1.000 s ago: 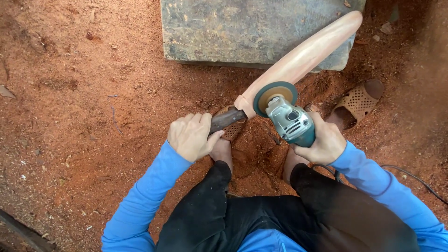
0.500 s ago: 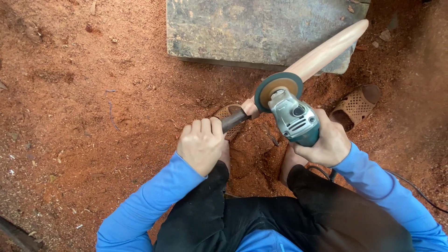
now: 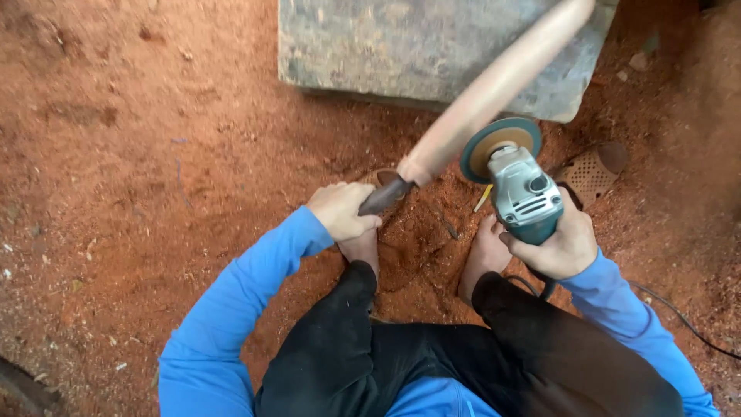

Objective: Grinding and sanding a wooden sheath using a handheld angle grinder

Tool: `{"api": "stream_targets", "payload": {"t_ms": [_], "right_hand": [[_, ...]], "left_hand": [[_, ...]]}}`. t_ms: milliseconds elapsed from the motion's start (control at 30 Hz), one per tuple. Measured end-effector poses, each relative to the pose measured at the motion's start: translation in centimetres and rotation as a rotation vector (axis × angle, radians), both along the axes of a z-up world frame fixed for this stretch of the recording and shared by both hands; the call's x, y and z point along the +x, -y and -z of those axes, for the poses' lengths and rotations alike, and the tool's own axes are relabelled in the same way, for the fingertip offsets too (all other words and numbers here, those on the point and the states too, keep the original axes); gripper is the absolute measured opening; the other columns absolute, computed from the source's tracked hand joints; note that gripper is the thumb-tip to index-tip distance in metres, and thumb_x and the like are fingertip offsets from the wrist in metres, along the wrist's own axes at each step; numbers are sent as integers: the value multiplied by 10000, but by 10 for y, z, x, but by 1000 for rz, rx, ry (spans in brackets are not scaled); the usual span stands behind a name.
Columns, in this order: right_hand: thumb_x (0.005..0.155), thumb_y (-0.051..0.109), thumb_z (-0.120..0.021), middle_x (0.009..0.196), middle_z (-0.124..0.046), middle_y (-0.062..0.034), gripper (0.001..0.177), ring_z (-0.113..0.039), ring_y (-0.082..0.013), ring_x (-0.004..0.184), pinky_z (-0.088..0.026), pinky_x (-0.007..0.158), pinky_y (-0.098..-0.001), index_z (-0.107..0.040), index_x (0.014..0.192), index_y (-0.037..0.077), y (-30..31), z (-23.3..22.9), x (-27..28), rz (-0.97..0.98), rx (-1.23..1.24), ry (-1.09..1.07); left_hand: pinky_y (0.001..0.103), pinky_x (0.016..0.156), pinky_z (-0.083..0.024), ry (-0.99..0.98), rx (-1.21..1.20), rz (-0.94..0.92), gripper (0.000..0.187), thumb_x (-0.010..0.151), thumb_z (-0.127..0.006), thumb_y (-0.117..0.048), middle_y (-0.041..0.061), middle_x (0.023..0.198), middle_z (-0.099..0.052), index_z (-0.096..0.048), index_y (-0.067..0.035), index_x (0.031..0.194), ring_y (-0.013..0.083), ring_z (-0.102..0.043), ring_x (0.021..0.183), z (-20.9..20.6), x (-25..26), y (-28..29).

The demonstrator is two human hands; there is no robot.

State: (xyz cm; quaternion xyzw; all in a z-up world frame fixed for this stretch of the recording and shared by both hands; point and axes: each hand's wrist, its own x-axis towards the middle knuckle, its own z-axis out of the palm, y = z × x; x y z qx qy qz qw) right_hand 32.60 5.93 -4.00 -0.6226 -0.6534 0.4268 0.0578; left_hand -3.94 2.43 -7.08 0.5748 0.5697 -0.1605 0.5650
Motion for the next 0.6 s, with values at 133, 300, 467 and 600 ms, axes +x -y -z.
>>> {"api": "stream_targets", "payload": {"t_ms": [133, 300, 467, 600], "right_hand": [[540, 264, -954, 860, -717, -223, 734, -717, -464, 879, -575, 749, -553, -591, 1137, 38, -6, 7, 1, -14, 2, -27], [506, 275, -951, 837, -720, -209, 740, -724, -443, 863, -578, 734, -536, -606, 1131, 77, -23, 11, -19, -65, 3, -40], [508, 215, -935, 813, -714, -217, 723, -729, -440, 821, -576, 704, -503, -612, 1137, 65, -32, 29, -19, -118, 11, -184], [496, 235, -937, 817, -722, -215, 757, -733, -434, 796, -580, 676, -513, -619, 1161, 63, -32, 35, -18, -140, -7, -219]], "left_hand": [[433, 747, -538, 385, -118, -212, 307, 871, -710, -365, 127, 835, -733, -679, -79, 978, 304, -687, 841, -20, -30, -17], [313, 427, -583, 900, -484, -569, 254, 1001, -564, -297, 186, 655, -715, -675, -71, 968, 235, -735, 522, -5, -62, -21], [346, 349, -555, 927, -547, -685, 405, 1013, -506, -330, 245, 599, -665, -674, 11, 873, 282, -702, 445, -9, -65, -27], [342, 345, -555, 935, -554, -674, 401, 1020, -496, -307, 249, 599, -667, -679, 24, 885, 278, -699, 438, -10, -67, -31]]}}
